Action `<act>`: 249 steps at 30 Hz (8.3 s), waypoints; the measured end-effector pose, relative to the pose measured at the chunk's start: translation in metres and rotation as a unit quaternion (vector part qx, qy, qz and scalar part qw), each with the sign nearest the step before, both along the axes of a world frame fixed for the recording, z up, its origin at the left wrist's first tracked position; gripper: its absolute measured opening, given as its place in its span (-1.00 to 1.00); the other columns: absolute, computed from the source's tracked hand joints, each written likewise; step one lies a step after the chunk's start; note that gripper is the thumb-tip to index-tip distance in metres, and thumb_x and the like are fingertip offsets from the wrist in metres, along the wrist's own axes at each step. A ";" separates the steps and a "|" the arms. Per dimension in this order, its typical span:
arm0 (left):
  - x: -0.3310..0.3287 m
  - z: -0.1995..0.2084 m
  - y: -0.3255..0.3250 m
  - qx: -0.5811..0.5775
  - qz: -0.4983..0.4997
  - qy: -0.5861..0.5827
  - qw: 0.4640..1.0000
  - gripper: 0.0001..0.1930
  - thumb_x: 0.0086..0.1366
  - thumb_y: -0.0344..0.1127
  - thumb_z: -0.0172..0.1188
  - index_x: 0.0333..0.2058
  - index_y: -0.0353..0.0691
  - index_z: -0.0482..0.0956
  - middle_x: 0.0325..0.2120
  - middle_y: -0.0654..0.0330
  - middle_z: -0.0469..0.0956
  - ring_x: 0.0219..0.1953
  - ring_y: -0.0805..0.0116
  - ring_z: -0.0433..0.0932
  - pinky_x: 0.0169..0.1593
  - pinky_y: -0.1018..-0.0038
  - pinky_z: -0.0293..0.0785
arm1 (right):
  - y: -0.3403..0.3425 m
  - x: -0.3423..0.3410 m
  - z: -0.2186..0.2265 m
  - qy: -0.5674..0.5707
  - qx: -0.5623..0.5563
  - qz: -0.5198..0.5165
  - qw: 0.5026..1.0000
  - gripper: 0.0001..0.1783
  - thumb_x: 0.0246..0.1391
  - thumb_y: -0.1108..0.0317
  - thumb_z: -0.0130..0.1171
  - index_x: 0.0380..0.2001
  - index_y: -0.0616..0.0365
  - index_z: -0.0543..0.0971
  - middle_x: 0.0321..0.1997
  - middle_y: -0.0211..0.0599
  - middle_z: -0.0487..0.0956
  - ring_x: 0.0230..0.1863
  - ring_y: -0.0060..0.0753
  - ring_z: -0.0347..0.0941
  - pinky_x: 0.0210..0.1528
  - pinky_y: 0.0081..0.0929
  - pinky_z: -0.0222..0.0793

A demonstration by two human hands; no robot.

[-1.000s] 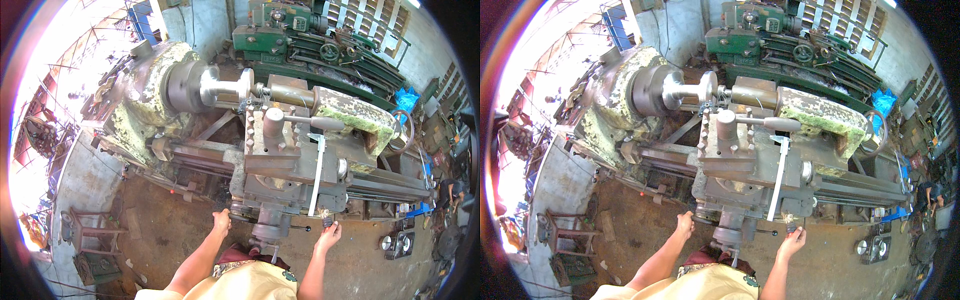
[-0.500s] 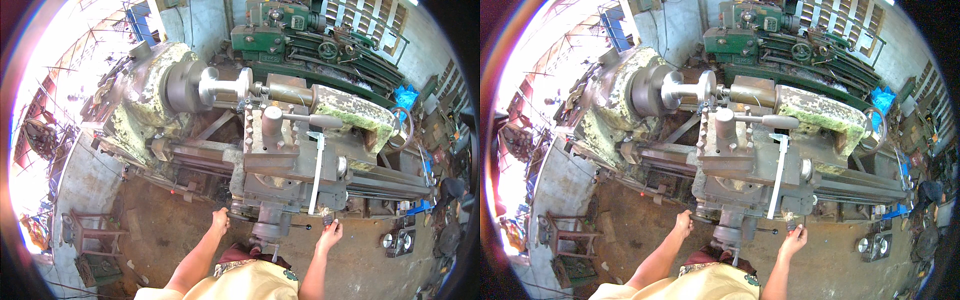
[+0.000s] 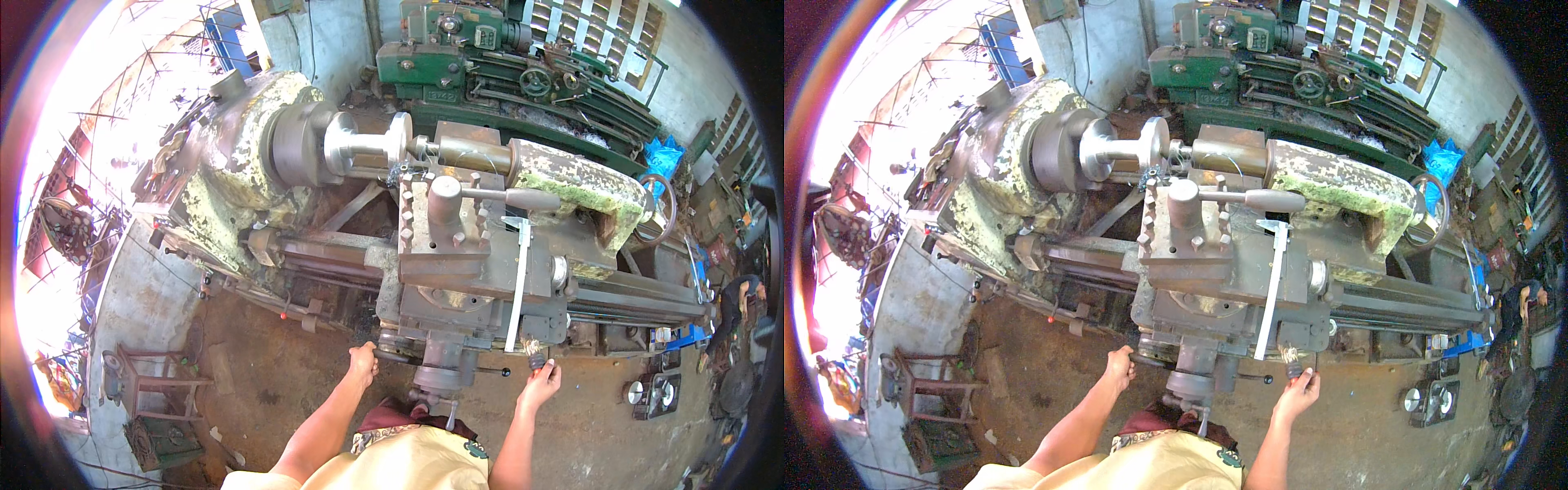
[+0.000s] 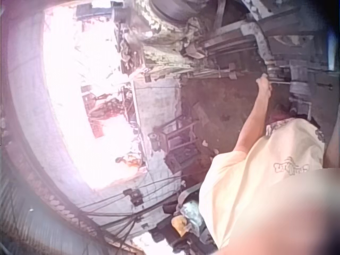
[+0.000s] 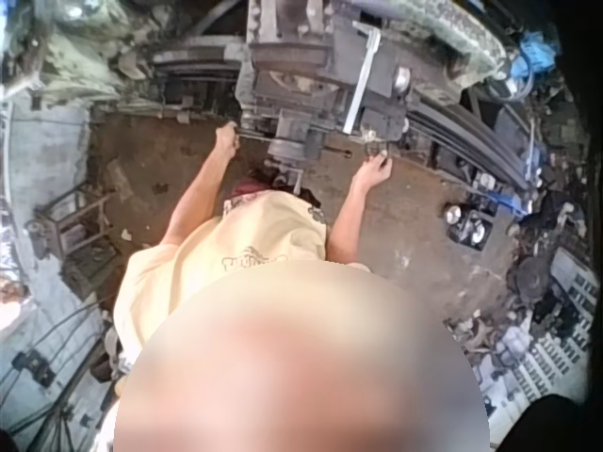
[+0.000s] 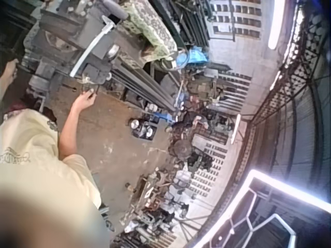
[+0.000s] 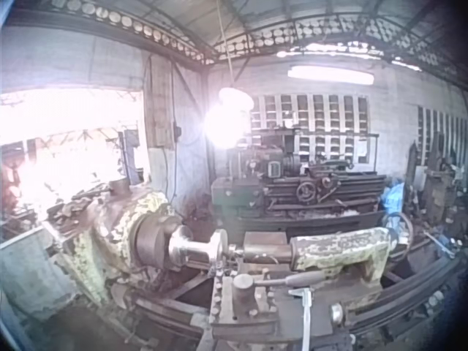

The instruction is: The person operates a metal lathe, adjusting the tool post and carriage while a cylindrical workpiece rotates. They periodically stop the machine to measure the workpiece with a vernier caliper and then resume cutting. The person also uses a wire brush to clear metal shavings from the work area.

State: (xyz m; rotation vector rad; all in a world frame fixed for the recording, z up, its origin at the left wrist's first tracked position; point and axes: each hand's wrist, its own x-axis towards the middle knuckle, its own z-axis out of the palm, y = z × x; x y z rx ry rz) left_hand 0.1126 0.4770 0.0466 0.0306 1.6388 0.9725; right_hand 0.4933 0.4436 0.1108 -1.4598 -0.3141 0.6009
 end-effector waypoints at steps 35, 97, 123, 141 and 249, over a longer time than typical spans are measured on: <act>-0.033 -0.010 -0.011 -0.075 -0.266 0.409 0.870 -0.28 0.20 0.22 0.08 -0.09 -0.50 0.57 -0.20 -0.28 0.61 -0.11 -0.07 0.62 -0.02 0.22 0.48 | -0.002 0.000 0.005 0.005 -0.006 0.026 1.000 -0.68 0.35 0.18 -0.01 -0.49 0.02 0.29 -0.60 -0.60 0.24 -0.66 -0.79 0.06 -0.67 -0.73 -0.02; -0.140 -0.136 -0.013 0.037 -0.681 0.302 0.666 -0.33 0.13 0.30 0.18 0.00 -0.14 0.61 -0.03 0.01 0.59 -0.01 0.04 0.58 0.07 0.23 0.46 | 0.056 -0.053 0.188 0.001 0.051 0.134 0.990 -0.78 0.35 0.24 -0.01 -0.29 0.17 0.44 -0.67 -0.49 0.32 -0.76 -0.66 0.18 -0.76 -0.66 0.06; -0.263 -0.162 -0.037 -0.029 -0.456 0.157 0.875 -0.73 0.32 -0.19 0.14 -0.45 -0.28 0.61 -0.66 0.20 0.53 -0.69 0.43 0.48 -0.63 0.43 0.38 | 0.160 -0.237 0.382 -0.635 -0.299 0.405 0.586 -0.79 -0.03 0.34 0.18 -0.31 0.04 0.72 -0.31 -0.05 0.64 -0.20 0.01 0.57 -0.09 -0.19 0.47; -0.314 -0.185 -0.085 -0.084 -0.489 0.161 0.853 -0.73 0.34 -0.26 0.06 -0.44 -0.28 0.64 -0.65 0.14 0.57 -0.69 0.39 0.51 -0.61 0.41 0.43 | 0.230 -0.230 0.379 -0.751 -0.296 0.270 0.525 -0.84 -0.05 0.37 0.21 -0.35 0.09 0.68 -0.24 -0.07 0.64 -0.13 -0.05 0.59 -0.03 -0.19 0.49; -0.220 -0.107 -0.204 -0.163 -0.243 0.170 0.941 -0.82 0.27 -0.27 0.19 -0.35 -0.28 0.60 -0.61 0.18 0.57 -0.63 0.38 0.54 -0.56 0.43 0.45 | 0.393 0.046 0.441 -0.679 -0.027 0.159 0.716 -0.79 -0.05 0.24 0.34 -0.34 0.07 0.70 -0.41 -0.03 0.65 -0.34 -0.08 0.63 -0.27 -0.23 0.47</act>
